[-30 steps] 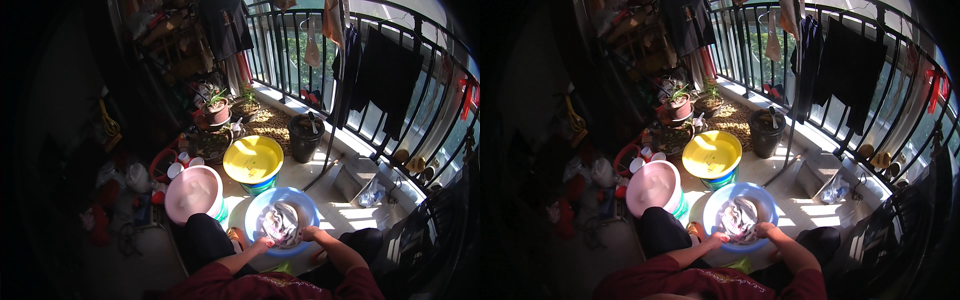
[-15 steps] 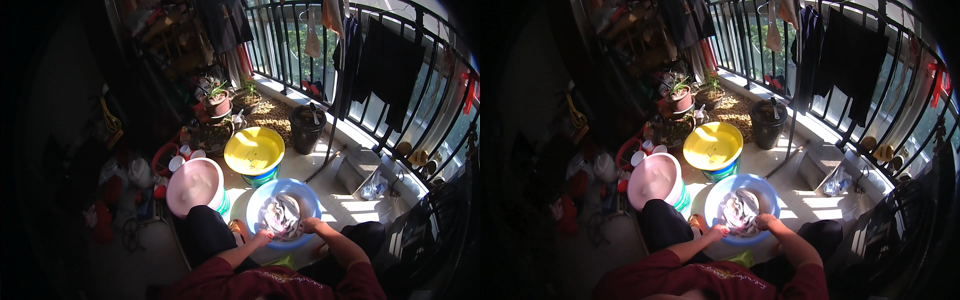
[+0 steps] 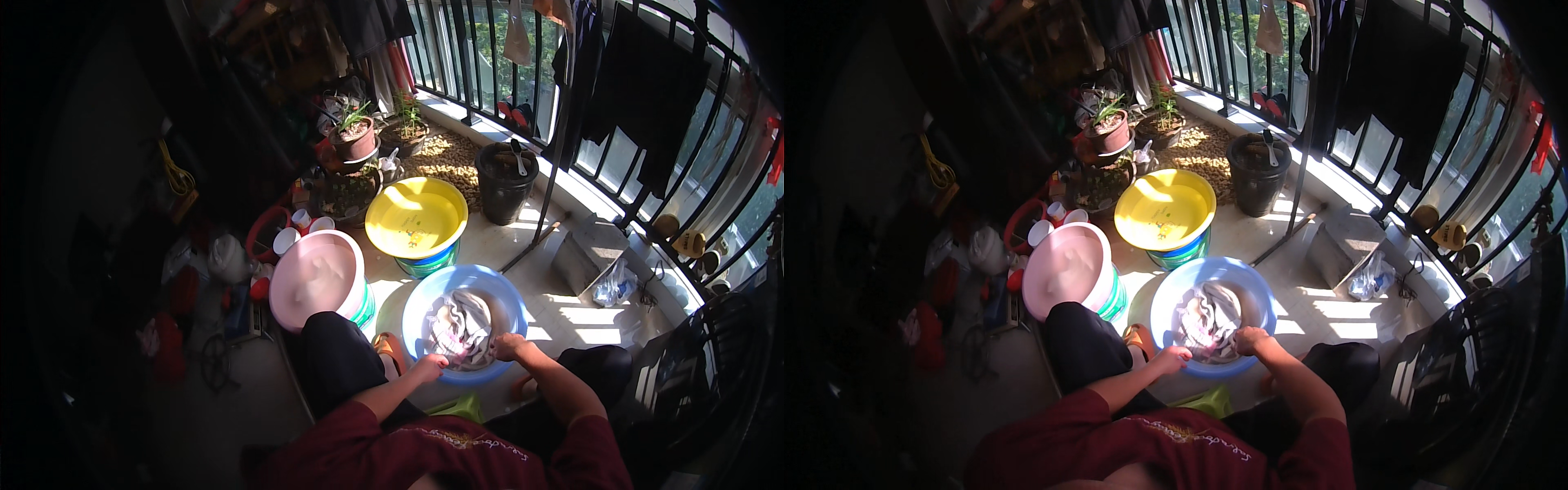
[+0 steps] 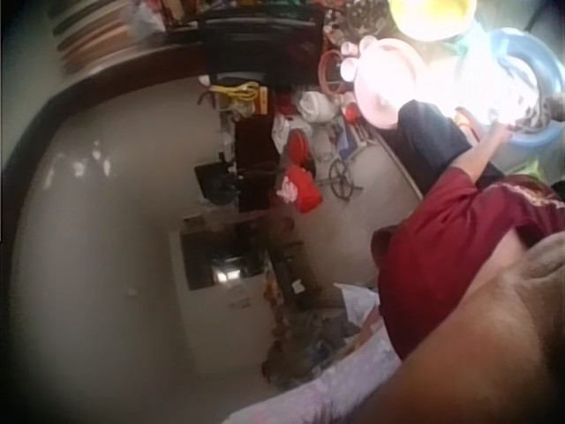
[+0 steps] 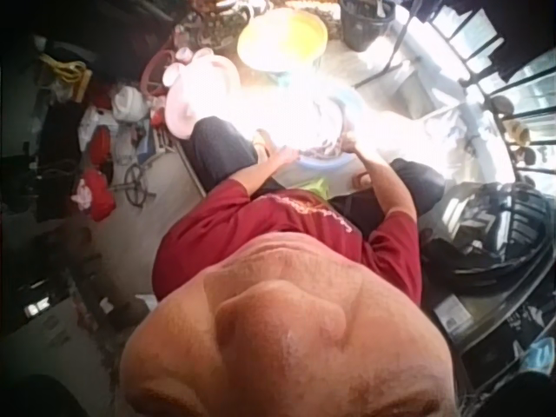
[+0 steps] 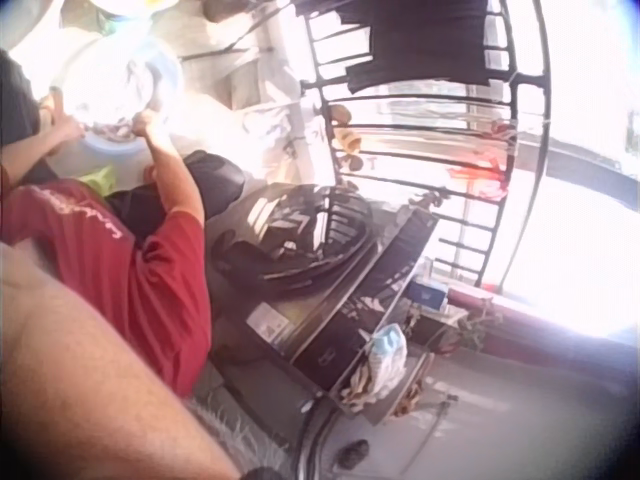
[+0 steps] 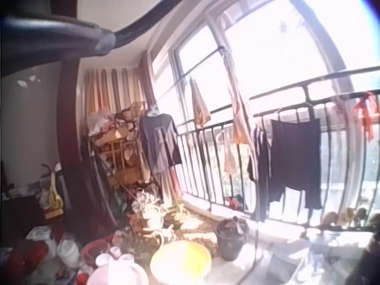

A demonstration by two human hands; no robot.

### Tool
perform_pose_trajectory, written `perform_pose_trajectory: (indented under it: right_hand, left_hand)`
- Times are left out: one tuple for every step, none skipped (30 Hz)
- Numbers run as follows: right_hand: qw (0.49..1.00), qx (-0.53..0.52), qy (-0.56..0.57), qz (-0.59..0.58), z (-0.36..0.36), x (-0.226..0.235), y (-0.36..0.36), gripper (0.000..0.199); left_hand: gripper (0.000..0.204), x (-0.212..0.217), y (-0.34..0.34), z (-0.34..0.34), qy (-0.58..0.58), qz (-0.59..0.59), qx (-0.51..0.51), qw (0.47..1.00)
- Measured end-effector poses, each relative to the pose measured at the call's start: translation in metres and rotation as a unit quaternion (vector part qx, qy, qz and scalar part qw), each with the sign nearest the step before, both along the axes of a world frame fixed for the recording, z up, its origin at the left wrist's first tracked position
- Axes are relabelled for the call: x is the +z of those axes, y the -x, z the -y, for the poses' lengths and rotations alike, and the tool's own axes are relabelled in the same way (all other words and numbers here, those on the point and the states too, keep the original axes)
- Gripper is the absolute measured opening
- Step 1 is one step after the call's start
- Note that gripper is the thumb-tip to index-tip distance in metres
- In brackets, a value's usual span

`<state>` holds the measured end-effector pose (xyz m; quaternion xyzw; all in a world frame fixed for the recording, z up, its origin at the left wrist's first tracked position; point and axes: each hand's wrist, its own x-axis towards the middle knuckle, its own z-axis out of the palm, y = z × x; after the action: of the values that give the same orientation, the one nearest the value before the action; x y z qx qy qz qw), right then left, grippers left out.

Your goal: The person hand-washes clothes in a basin, wrings them out, and hangs them on a rack before cleaning a shoe and preparing more garments for washing.

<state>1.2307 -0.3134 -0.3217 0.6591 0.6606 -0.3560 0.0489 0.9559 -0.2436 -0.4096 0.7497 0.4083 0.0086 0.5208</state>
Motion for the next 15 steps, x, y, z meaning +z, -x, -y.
perform_pose_trajectory:
  right_hand:
    - [1.0,0.0,0.003,0.0,0.0,0.003,0.001,0.036]
    - [1.0,0.001,0.006,0.0,0.001,0.006,0.003,0.036]
    - [1.0,0.003,0.006,-0.001,0.001,0.01,0.003,0.037]
    - [1.0,0.003,0.007,-0.002,0.001,0.012,0.003,0.037]
    - [1.0,0.003,0.008,-0.002,0.001,0.012,0.003,0.037]
    - [1.0,0.003,0.01,-0.002,0.001,0.012,0.004,0.037]
    - [1.0,-0.001,0.003,-0.019,0.0,0.007,0.005,0.036]
    - [1.0,0.006,0.0,0.0,0.0,0.005,0.003,0.034]
    - [1.0,0.002,0.002,-0.001,0.001,0.004,0.0,0.033]
    - [1.0,0.003,0.002,-0.007,0.0,0.009,0.003,0.032]
    - [1.0,0.004,-0.003,-0.012,-0.001,0.007,0.003,0.032]
    - [1.0,0.019,-0.001,-0.009,0.0,0.005,0.001,0.035]
    - [1.0,0.022,-0.002,-0.006,-0.001,0.009,0.004,0.034]
    - [1.0,0.024,-0.001,-0.001,-0.001,0.01,0.004,0.034]
    - [1.0,0.022,-0.006,-0.007,-0.001,0.006,0.004,0.033]
  left_hand:
    - [0.03,0.003,0.0,0.0,-0.012,0.009,-0.009,1.0]
    - [0.03,0.006,0.001,0.003,-0.032,0.003,-0.021,0.999]
    - [0.03,0.009,0.001,0.003,-0.052,-0.003,-0.032,0.998]
    - [0.03,0.018,0.0,0.004,-0.072,-0.01,-0.045,0.996]
    - [0.029,0.016,0.002,0.004,-0.075,-0.006,-0.039,0.996]
    - [0.03,0.012,0.002,0.003,-0.074,-0.005,-0.037,0.997]
    - [0.031,0.008,0.005,0.002,-0.073,-0.007,-0.034,0.997]
    - [0.032,0.016,-0.001,0.003,-0.07,-0.006,-0.036,0.997]
    - [0.035,0.026,-0.008,0.002,0.024,-0.074,0.007,0.997]
    - [0.038,0.025,-0.002,0.002,-0.012,-0.066,-0.013,0.998]
    - [0.036,0.029,-0.003,0.002,-0.022,-0.067,-0.019,0.997]
    - [0.034,0.034,-0.005,0.002,-0.032,-0.067,-0.025,0.997]
    - [0.031,0.037,-0.003,0.003,-0.056,-0.045,-0.028,0.997]
    - [0.029,0.036,-0.004,0.004,-0.079,-0.022,-0.032,0.996]
    - [0.027,0.035,-0.003,0.006,-0.101,0.002,-0.036,0.994]
